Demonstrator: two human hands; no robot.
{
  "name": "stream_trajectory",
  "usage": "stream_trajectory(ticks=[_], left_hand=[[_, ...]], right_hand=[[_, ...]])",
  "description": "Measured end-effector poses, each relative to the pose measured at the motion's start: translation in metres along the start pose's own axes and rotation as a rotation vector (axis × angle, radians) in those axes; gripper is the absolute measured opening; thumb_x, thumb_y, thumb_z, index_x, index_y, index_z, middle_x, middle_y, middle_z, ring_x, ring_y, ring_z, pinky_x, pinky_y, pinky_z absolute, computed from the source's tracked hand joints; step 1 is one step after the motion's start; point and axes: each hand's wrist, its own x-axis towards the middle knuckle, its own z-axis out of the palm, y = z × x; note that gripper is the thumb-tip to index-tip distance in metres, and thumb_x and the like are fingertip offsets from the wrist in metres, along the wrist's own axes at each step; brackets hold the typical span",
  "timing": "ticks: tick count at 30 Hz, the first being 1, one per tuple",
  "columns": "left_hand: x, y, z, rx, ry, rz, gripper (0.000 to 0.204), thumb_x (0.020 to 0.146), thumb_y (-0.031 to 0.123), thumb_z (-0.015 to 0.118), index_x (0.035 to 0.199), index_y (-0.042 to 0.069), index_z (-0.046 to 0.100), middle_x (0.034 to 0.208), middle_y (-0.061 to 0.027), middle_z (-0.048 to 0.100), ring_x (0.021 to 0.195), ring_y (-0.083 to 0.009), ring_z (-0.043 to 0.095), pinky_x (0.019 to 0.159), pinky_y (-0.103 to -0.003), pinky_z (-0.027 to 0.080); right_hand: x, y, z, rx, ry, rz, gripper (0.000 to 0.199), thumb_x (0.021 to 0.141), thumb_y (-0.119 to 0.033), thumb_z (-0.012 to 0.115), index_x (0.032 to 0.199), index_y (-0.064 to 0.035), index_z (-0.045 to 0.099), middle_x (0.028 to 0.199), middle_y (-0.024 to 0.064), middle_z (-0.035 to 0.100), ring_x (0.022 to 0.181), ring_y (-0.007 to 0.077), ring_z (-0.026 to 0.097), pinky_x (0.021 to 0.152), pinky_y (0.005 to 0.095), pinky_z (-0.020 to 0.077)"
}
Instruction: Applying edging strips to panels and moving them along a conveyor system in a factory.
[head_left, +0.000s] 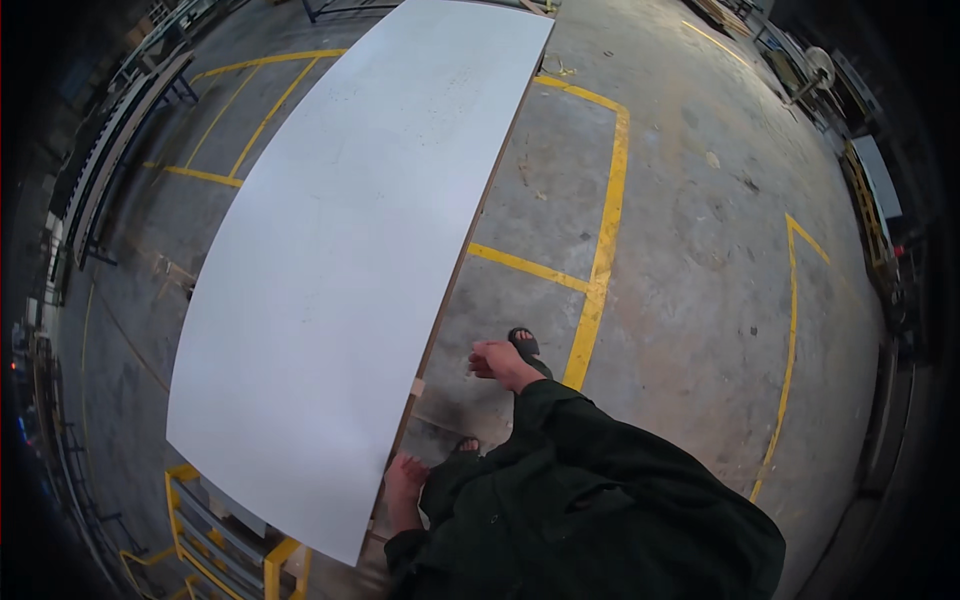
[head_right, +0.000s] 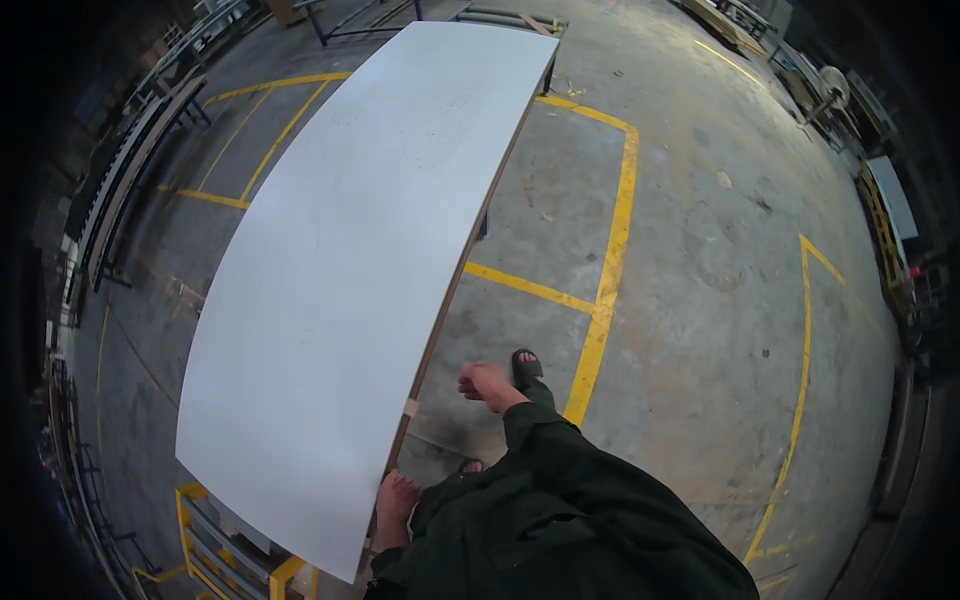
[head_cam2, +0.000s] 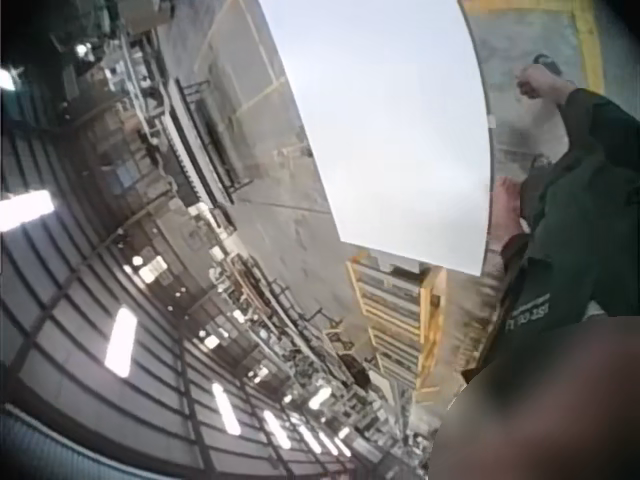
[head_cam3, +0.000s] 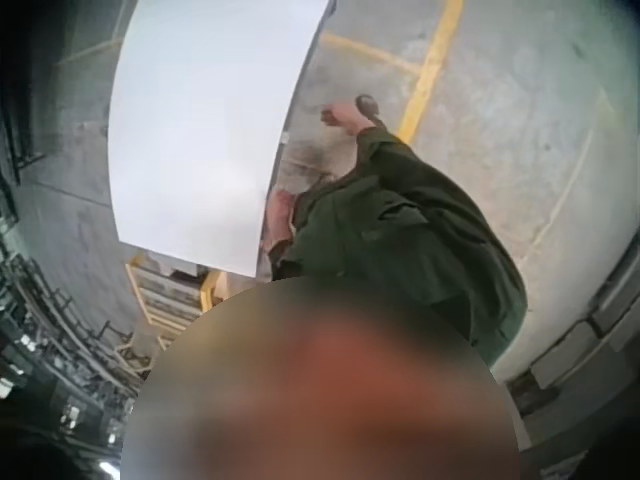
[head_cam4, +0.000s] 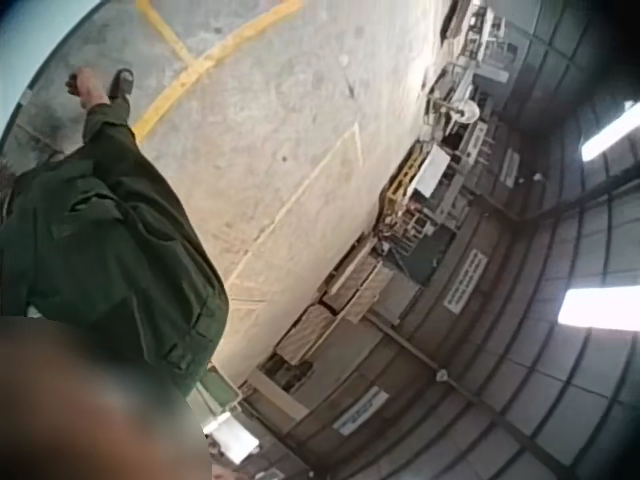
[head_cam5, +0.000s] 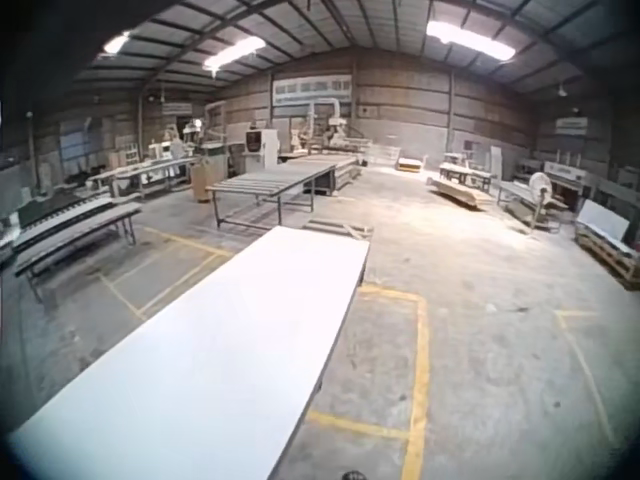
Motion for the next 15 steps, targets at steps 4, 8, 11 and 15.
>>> stream_trajectory(ticks=[4, 8, 11, 15], left_hand=[[0.055, -0.009, 0.098, 0.159, 0.395, 0.052, 0.058, 0.085, 0.039, 0.08, 0.128, 0.005, 0.057, 0.122, -0.0137, 0.059, 0.104, -0.03, 0.061, 0.078, -0.047, 0.056], [0.093, 0.008, 0.192, 0.135, 0.691, 0.26, 0.077, 0.077, 0.045, 0.088, 0.134, 0.006, 0.056, 0.118, -0.0166, 0.065, 0.099, -0.0305, 0.065, 0.07, -0.043, 0.054], [0.108, 0.002, 0.212, 0.206, 0.783, 0.431, 0.071, 0.077, 0.043, 0.085, 0.13, 0.003, 0.062, 0.121, -0.0178, 0.068, 0.096, -0.0295, 0.068, 0.071, -0.042, 0.055], [0.122, 0.004, 0.223, 0.662, 1.007, 0.495, 0.044, 0.079, 0.033, 0.078, 0.105, -0.003, 0.074, 0.099, -0.0137, 0.077, 0.077, -0.0236, 0.071, 0.067, -0.036, 0.056]], right_hand=[[0.049, -0.078, -0.019, -0.056, 0.001, 0.107, 0.028, 0.101, -0.025, 0.06, 0.119, -0.0026, 0.061, 0.106, 0.0114, 0.066, 0.093, 0.0258, 0.068, 0.083, 0.0401, 0.057], [0.09, -0.146, -0.035, -0.177, -0.038, 0.063, 0.029, 0.101, -0.027, 0.06, 0.115, -0.0021, 0.061, 0.103, 0.012, 0.066, 0.093, 0.0273, 0.067, 0.083, 0.0413, 0.0562], [0.113, -0.184, -0.034, -0.206, -0.02, 0.136, 0.028, 0.101, -0.027, 0.059, 0.114, -0.0024, 0.06, 0.103, 0.0128, 0.066, 0.096, 0.0296, 0.067, 0.087, 0.0437, 0.0554], [0.162, -0.2, -0.021, -0.147, 0.003, 0.232, 0.031, 0.101, -0.026, 0.059, 0.12, -0.0018, 0.057, 0.114, 0.0151, 0.063, 0.107, 0.0317, 0.063, 0.095, 0.0462, 0.0527]])
